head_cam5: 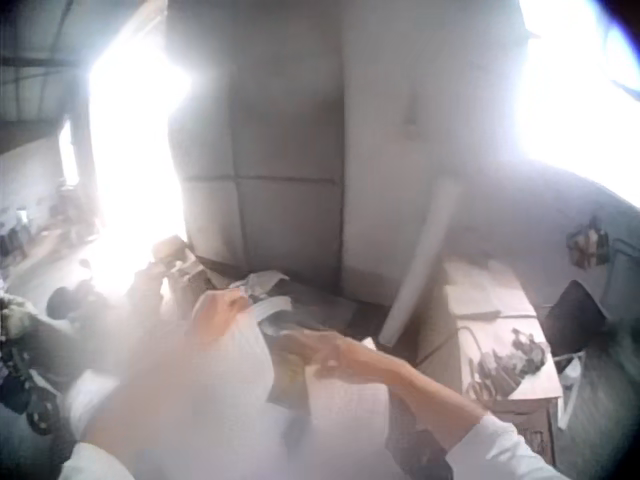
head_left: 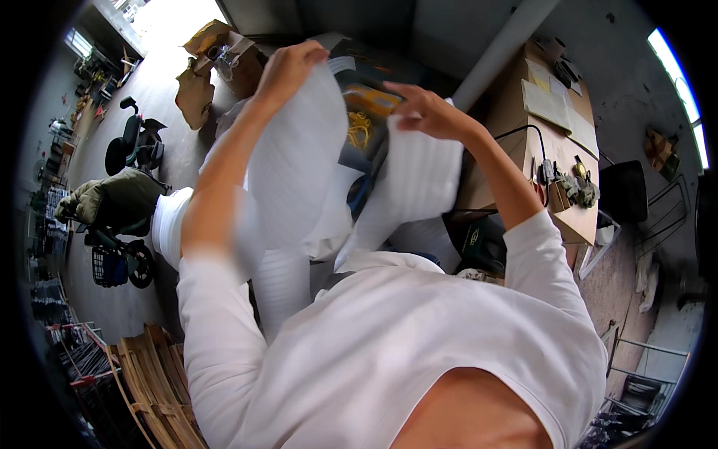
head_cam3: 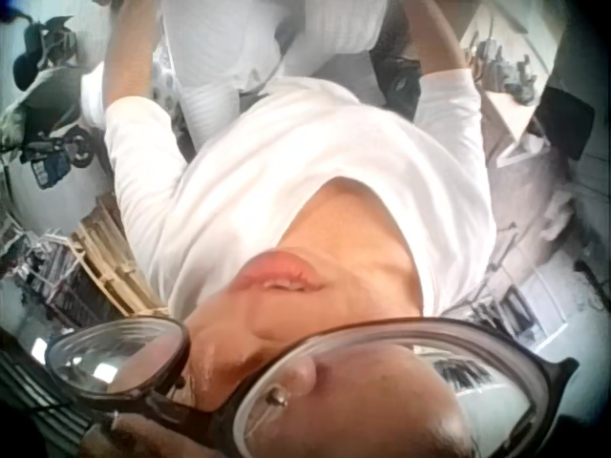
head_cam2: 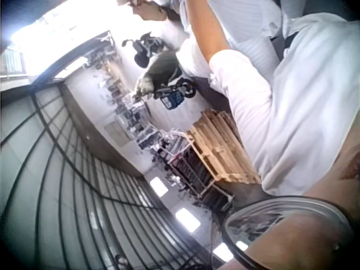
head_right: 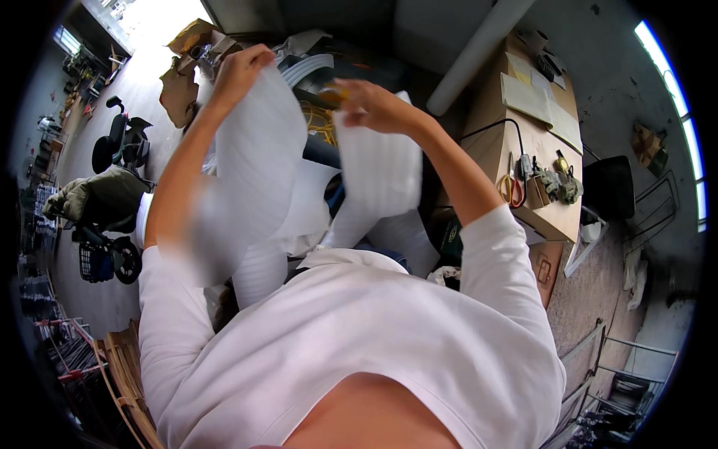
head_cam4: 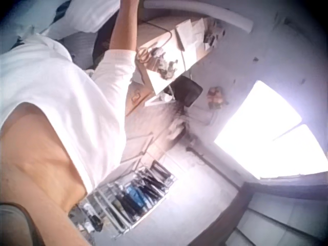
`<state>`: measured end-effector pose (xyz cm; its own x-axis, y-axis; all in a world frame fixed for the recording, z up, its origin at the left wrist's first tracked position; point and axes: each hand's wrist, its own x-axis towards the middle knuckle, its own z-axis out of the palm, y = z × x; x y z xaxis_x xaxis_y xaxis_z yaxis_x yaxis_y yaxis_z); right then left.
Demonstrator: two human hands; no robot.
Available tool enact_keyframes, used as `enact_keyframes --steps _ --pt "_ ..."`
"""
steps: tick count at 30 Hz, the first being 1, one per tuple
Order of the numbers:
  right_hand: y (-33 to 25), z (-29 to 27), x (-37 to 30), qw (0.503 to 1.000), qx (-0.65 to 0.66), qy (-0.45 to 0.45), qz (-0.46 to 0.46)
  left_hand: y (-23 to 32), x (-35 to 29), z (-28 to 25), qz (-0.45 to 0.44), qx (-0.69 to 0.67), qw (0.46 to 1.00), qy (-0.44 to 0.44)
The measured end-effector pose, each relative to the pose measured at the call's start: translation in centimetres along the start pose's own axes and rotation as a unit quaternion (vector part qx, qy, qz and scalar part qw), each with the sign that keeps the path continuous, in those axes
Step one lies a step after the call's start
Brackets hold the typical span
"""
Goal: The person uses yellow-handled scissors to cut a large roll of white bubble wrap into smaller rectangular pieces. They repeatedly cut the material, separate the pieces, and stack them on a nearby surface in a workshop environment.
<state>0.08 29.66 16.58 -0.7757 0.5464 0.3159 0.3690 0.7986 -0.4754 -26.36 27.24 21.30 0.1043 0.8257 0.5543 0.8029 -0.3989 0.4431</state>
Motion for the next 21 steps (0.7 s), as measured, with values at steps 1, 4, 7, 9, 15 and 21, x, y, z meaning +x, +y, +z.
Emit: enact_keyframes --steps 1,4,7,9,15,21 --pt "-2.3 0.1 2.8 0.997 0.070 0.019 -0.004 1.4 0.0 0.7 -0.007 -0.005 1.000 -0.025" --pt "-4.8 -0.9 5.6 0.987 0.154 0.028 0.035 4.2 -0.1 1.4 -0.013 -0.175 0.984 -0.030" --pt "-3.5 -1.4 4.9 0.969 0.221 0.091 0.067 1.5 -1.8 0.0 -0.078 -0.286 0.949 -0.107" --pt "-2.6 -1.9 4.4 0.939 0.305 0.132 0.086 -1.0 -3.7 -1.0 -0.083 -0.241 0.946 -0.202" --pt "-4.8 -3.3 5.0 0.923 -0.239 0.251 -0.165 1.2 -3.7 -1.4 -0.145 -0.123 0.959 -0.208" --pt "-6.0 -2.3 7.2 0.997 -0.077 -0.016 -0.009 2.4 -3.3 -0.1 -0.069 -0.186 0.972 -0.128"
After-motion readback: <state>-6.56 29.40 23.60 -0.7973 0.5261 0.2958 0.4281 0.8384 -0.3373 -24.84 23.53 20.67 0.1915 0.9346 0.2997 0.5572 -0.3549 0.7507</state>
